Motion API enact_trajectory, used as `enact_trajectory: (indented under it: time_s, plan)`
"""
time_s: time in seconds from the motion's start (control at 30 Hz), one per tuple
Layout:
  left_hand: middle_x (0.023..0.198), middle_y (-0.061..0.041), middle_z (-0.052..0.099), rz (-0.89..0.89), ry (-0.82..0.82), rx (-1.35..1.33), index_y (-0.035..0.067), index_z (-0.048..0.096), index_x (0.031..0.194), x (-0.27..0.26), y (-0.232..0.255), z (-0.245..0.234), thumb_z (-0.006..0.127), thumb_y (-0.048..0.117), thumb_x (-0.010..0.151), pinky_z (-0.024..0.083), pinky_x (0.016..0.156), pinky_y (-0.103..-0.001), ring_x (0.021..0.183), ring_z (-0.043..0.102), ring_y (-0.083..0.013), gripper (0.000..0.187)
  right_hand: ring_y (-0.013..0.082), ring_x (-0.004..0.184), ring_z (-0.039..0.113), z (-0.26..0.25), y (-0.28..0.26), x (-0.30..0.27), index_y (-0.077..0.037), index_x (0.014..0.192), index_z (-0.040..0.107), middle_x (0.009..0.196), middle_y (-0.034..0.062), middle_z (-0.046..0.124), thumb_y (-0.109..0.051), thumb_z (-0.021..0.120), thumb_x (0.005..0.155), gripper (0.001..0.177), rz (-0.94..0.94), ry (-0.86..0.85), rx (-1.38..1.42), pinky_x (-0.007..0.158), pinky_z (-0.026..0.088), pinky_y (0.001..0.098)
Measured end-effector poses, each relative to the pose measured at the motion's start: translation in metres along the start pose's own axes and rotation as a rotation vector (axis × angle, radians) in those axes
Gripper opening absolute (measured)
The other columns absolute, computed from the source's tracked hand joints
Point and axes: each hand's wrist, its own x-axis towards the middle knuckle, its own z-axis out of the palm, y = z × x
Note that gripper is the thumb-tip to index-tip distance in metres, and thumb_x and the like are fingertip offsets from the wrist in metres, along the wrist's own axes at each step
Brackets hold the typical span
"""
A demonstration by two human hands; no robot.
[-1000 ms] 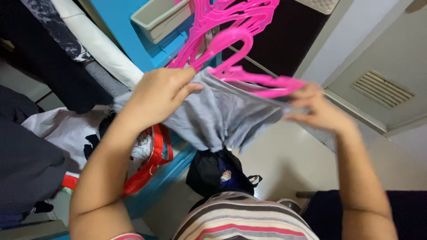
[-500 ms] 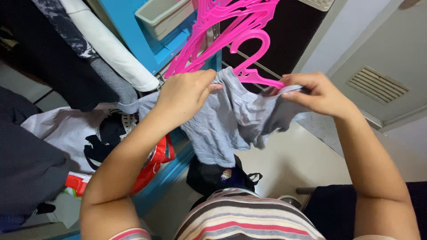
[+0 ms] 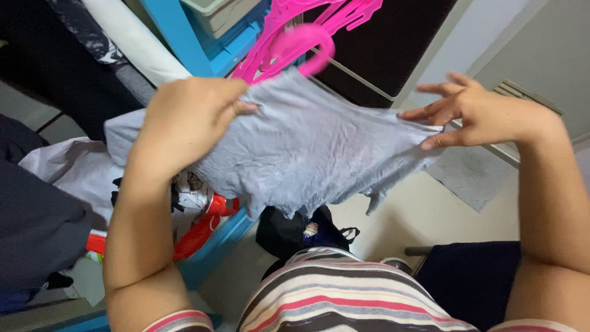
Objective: The person hangs clothes by taking items from bags, placing them onto hangers, and then placing the hangers onto a closet rod.
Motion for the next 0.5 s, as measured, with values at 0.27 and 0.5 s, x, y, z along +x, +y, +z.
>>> enact_trajectory:
  time_s: [0.27,0.5]
  plan:
    - [0.083,-0.015,0.066,-0.013,0.081,0.026,0.006,0.064,0.095,0.006,-0.005,0.01,0.069,0.026,0.099,0.047,0.063,-0.049,0.079,0.064,-0.0402,0.021,0.0255,0.159,0.02,-0.027,-0.021,-0.004,-0.03,0.099,0.081,0.147,-0.0162,0.057,-0.044,0.073,0.079,0.026,0.204,-0.011,-0.64,0.123,0.008,0.0674]
    - [0.078,-0.014,0.068,0.067,0.108,-0.012,0.009,0.066,0.095,0.045,0.015,0.072,0.07,0.029,0.097,0.047,0.058,-0.052,0.074,0.067,-0.0388,0.021,0.0314,0.12,0.058,-0.036,-0.038,0.051,-0.014,0.113,0.074,0.117,0.005,0.07,-0.022,0.072,0.088,0.026,-0.106,0.085,-0.155,0.106,0.04,0.0539]
